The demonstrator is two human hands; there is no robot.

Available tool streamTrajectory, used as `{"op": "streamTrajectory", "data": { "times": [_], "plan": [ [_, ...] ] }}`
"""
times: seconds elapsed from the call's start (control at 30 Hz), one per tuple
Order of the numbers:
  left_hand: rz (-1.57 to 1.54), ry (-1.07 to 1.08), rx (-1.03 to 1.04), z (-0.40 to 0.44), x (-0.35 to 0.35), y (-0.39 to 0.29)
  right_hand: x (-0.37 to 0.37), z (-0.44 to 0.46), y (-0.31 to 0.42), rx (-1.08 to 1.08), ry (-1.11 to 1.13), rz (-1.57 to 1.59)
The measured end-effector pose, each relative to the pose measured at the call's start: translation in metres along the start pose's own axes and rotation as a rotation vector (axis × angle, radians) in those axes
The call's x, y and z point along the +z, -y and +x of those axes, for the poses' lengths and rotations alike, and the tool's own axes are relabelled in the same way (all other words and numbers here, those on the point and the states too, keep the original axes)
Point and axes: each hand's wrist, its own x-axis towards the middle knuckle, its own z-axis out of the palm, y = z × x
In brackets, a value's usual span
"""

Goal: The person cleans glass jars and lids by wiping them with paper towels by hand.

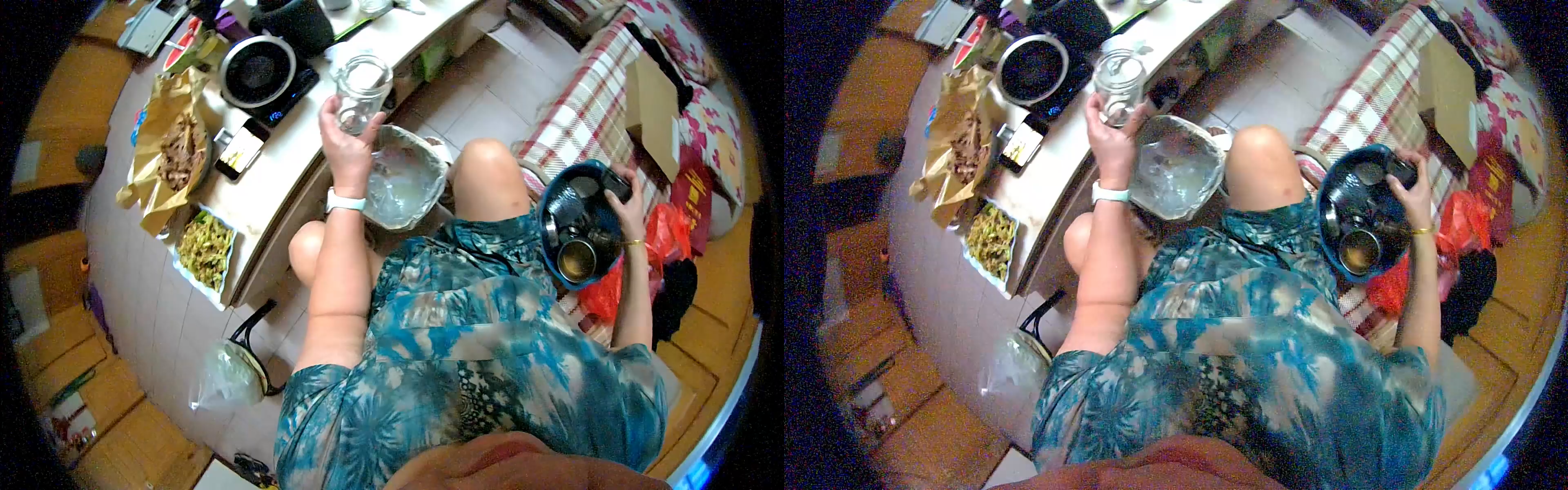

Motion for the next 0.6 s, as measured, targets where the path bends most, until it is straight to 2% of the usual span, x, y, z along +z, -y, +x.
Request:
{"op": "streamTrajectory", "data": {
  "times": [0.03, 0.1, 0.23, 0.33, 0.43, 0.47, 0.5, 0.57, 0.6],
  "plan": [
    [0.023, 0.005, -0.011, 0.000, -0.001, -0.002, 0.002, 0.003, 0.002, -0.126, -0.100, -0.074],
    [-0.077, 0.002, -0.042, -0.001, 0.003, 0.019, 0.010, 0.005, 0.031, -0.241, -0.200, -0.194],
    [-0.264, 0.034, -0.061, 0.001, -0.002, 0.011, 0.020, 0.001, 0.047, -0.313, -0.282, -0.182],
    [-0.311, -0.040, -0.093, -0.001, -0.009, -0.001, 0.024, -0.004, 0.039, -0.291, -0.381, -0.333],
    [-0.124, -0.032, -0.009, 0.000, -0.016, 0.011, 0.021, -0.008, 0.050, -0.400, -0.412, -0.386],
    [-0.189, -0.045, -0.061, -0.001, -0.015, 0.022, 0.019, -0.007, 0.057, -0.383, -0.352, -0.416],
    [-0.120, -0.040, -0.047, 0.000, -0.019, 0.027, 0.023, -0.007, 0.057, -0.397, -0.342, -0.400],
    [-0.060, -0.073, -0.044, 0.002, -0.022, 0.041, 0.025, -0.007, 0.040, -0.083, -0.188, -0.374],
    [-0.311, -0.096, -0.156, 0.001, -0.022, 0.044, 0.025, -0.007, 0.026, -0.216, -0.320, -0.505]
  ]
}}
